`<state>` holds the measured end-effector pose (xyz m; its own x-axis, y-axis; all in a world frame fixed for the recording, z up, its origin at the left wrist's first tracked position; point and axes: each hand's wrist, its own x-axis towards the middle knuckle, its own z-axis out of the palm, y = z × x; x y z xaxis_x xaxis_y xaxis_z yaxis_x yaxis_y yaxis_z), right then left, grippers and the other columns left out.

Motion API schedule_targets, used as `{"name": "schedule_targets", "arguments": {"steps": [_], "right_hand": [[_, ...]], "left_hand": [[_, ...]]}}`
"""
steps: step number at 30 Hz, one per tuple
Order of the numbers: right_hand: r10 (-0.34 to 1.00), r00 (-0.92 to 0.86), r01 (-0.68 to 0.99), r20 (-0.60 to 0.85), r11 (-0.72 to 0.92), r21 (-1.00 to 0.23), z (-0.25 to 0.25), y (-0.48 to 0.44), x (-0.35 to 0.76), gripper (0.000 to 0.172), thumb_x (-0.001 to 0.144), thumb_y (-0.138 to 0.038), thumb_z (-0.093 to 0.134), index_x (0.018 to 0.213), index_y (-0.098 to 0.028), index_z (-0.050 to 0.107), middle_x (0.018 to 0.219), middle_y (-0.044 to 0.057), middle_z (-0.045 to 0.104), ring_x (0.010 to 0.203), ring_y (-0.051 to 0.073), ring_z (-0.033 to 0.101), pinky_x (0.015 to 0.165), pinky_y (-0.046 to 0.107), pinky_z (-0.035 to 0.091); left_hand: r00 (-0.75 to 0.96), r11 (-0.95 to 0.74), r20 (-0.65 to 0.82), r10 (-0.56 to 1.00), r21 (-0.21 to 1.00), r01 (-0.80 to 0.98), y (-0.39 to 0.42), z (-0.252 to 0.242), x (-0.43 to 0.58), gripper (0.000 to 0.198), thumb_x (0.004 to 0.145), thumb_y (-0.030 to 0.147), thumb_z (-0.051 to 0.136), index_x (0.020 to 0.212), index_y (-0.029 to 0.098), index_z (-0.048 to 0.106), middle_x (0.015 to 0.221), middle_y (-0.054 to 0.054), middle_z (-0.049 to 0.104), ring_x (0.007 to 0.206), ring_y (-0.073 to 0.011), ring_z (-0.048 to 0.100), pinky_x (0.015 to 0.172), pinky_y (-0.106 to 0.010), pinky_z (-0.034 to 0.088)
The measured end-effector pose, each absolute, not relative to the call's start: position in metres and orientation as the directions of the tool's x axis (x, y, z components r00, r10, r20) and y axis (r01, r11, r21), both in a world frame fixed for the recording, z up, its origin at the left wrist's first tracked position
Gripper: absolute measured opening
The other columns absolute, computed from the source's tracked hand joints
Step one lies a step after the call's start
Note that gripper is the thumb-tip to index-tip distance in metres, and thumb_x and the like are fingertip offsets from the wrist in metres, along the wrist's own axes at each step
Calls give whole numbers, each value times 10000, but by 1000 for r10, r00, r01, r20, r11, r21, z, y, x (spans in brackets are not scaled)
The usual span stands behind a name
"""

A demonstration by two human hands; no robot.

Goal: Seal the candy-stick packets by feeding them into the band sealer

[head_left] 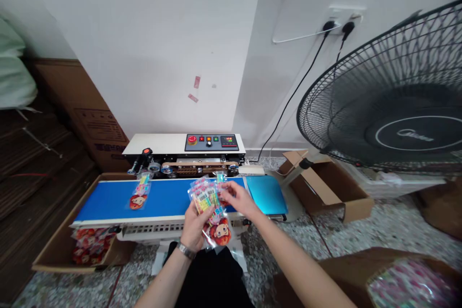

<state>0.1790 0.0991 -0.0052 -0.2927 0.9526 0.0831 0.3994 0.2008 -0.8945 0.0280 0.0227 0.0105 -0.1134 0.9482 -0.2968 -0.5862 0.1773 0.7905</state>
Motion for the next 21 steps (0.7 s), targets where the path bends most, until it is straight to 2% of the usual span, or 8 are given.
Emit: {"name": "schedule_targets", "arguments": {"steps": [2,5,10,14,16,18,21], "right_hand": [[942,-330,342,56,175,-923,-2,82,172,262,780,-433,504,849,-190,578,672,-20,588,611,117,532,566,215,413],[964,-246,361,98,185,-914,2,69,168,285,810,-432,459,768,-183,589,660,-14,574,596,114,502,548,211,394],[988,-58,369,141,152,-917,-3,72,172,325,829,-456,409,816,-189,595,731,11,600,670,149,535,597,229,412],[979,127,414,159,93,-905,-17,93,199,349,829,-462,383,817,-178,586,735,21,613,682,161,544,604,232,401],[962,224,542,156,10,-840,-24,108,222,341,826,-439,379,800,-176,595,728,32,623,667,170,547,589,237,380],[945,298,681,133,-113,-724,-28,125,242,311,821,-390,384,787,-182,612,724,44,634,661,179,554,578,241,357],[950,300,802,80,-206,-561,-31,146,254,278,821,-306,383,791,-185,631,757,66,651,690,188,568,584,249,342]], "left_hand": [[-96,176,-286,953,787,-592,22,12,30,464,565,217,750,988,178,564,937,-84,674,801,-221,632,745,-353,483],[-97,170,-282,954,781,-601,21,13,35,481,548,215,759,989,180,570,947,-82,673,827,-231,631,770,-359,475],[-148,134,-270,951,796,-590,20,12,37,459,569,223,743,990,187,563,976,-81,669,853,-227,628,783,-358,475],[-147,179,-314,938,802,-570,19,8,30,423,560,236,749,929,163,556,841,-70,682,732,-208,640,688,-332,496],[-130,203,-331,935,797,-569,17,7,26,419,569,241,744,928,155,546,809,-69,677,702,-205,638,665,-332,498],[-115,213,-335,935,791,-574,16,7,24,434,579,237,738,953,155,533,828,-75,674,706,-204,637,675,-341,499],[-105,215,-336,936,784,-582,15,8,24,475,581,221,737,998,166,516,878,-80,669,731,-204,635,701,-351,497]]}}
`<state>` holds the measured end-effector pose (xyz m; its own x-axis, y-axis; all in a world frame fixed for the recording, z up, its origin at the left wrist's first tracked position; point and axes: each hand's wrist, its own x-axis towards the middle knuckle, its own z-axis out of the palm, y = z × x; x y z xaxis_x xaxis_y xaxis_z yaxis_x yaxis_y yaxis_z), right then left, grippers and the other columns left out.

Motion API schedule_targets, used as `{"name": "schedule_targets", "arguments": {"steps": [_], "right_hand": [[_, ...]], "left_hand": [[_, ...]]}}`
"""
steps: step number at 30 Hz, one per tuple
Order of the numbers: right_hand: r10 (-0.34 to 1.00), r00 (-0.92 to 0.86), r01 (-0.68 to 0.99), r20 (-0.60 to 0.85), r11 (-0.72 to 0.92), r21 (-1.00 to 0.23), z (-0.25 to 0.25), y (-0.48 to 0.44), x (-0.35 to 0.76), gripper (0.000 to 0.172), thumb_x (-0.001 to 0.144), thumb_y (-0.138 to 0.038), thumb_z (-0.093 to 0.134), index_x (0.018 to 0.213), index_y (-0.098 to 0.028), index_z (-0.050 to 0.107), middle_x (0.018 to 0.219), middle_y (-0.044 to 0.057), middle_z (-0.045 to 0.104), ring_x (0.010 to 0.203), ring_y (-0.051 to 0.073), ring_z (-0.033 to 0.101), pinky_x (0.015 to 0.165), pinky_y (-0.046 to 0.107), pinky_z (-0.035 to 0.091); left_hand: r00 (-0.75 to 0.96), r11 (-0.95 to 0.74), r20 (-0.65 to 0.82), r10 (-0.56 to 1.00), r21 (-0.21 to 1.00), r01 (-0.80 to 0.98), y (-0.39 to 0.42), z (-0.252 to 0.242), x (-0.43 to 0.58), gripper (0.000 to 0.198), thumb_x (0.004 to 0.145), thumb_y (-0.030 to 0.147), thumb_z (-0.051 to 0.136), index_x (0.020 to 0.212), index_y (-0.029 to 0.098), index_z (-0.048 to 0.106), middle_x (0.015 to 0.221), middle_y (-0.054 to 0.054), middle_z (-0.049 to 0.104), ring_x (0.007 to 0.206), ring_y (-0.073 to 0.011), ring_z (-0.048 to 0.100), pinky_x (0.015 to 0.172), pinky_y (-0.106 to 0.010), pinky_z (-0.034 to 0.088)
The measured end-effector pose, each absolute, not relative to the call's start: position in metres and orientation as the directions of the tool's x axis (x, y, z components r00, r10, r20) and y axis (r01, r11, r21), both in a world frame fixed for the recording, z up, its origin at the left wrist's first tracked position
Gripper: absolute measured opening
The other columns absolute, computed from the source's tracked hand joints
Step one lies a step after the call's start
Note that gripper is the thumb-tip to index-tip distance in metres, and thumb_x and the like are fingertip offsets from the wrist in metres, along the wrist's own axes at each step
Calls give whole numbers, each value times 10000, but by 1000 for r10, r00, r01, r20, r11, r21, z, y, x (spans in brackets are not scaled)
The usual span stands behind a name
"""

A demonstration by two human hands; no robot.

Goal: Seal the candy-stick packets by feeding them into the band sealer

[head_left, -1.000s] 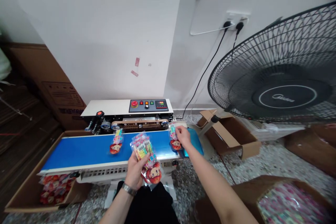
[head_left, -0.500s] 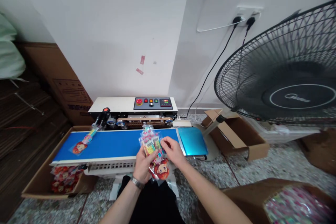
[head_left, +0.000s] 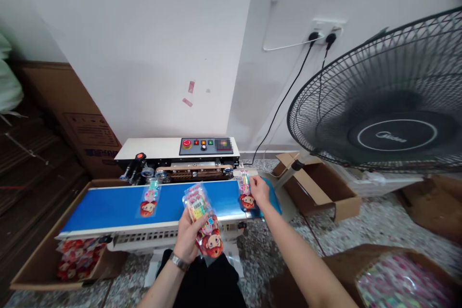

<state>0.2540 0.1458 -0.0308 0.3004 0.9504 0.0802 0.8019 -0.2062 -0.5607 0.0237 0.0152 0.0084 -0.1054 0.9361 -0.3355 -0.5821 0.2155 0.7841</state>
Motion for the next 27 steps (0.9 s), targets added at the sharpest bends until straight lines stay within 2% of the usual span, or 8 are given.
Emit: {"name": "schedule_targets", "arguments": {"steps": [5,8,11,13,15,18,22,27], "right_hand": [[983,178,843,41,-130,-522,-28,160,227,246,820,-275,414,797,-184,641,786,73,655,711,187,575,621,257,355],[987,110,808,116,-20,-589,-20,150,206,219,792,-268,467,927,-191,621,857,73,638,759,180,570,669,258,379],[987,-59,577,149,156,-802,-10,129,191,233,801,-331,467,948,-196,587,838,38,624,729,150,564,664,246,411],[973,-211,376,96,172,-910,-6,112,183,244,804,-389,463,884,-191,582,755,8,612,663,131,551,612,229,419],[955,-287,277,71,153,-949,-5,97,176,245,794,-406,480,825,-184,579,706,-8,593,624,119,528,575,217,411],[966,-239,255,98,160,-954,-6,83,168,240,795,-404,482,775,-181,569,689,-15,569,609,111,504,562,210,398],[986,-65,264,154,166,-950,-9,78,170,259,823,-417,427,801,-186,540,707,-7,564,647,126,522,588,216,406],[952,248,505,182,33,-862,-22,98,213,271,826,-411,382,835,-183,528,701,10,585,624,146,528,580,231,375]], "left_hand": [[-77,222,-331,940,770,-598,16,7,26,466,606,201,719,1020,171,508,906,-87,664,754,-209,636,715,-354,499],[-54,220,-314,948,766,-604,15,9,25,461,617,188,710,1029,176,503,903,-83,666,748,-213,639,696,-349,504],[-42,202,-288,957,760,-618,16,12,26,454,629,176,700,1040,183,507,947,-84,665,786,-216,638,721,-352,501],[-34,192,-271,962,757,-625,16,13,28,440,627,168,700,1028,180,520,956,-83,667,796,-216,638,737,-354,498],[-21,199,-273,962,752,-629,16,12,31,414,619,167,705,999,171,540,939,-82,673,785,-218,641,737,-357,498],[-5,219,-287,958,742,-634,15,10,36,382,612,176,708,964,158,560,900,-81,682,777,-229,645,728,-362,500],[-21,218,-298,954,743,-633,15,6,38,395,611,183,710,978,159,567,904,-80,684,798,-229,643,732,-353,500],[-55,247,-356,933,743,-622,14,0,32,378,593,200,726,939,144,582,834,-74,689,703,-206,648,673,-331,510]]}}
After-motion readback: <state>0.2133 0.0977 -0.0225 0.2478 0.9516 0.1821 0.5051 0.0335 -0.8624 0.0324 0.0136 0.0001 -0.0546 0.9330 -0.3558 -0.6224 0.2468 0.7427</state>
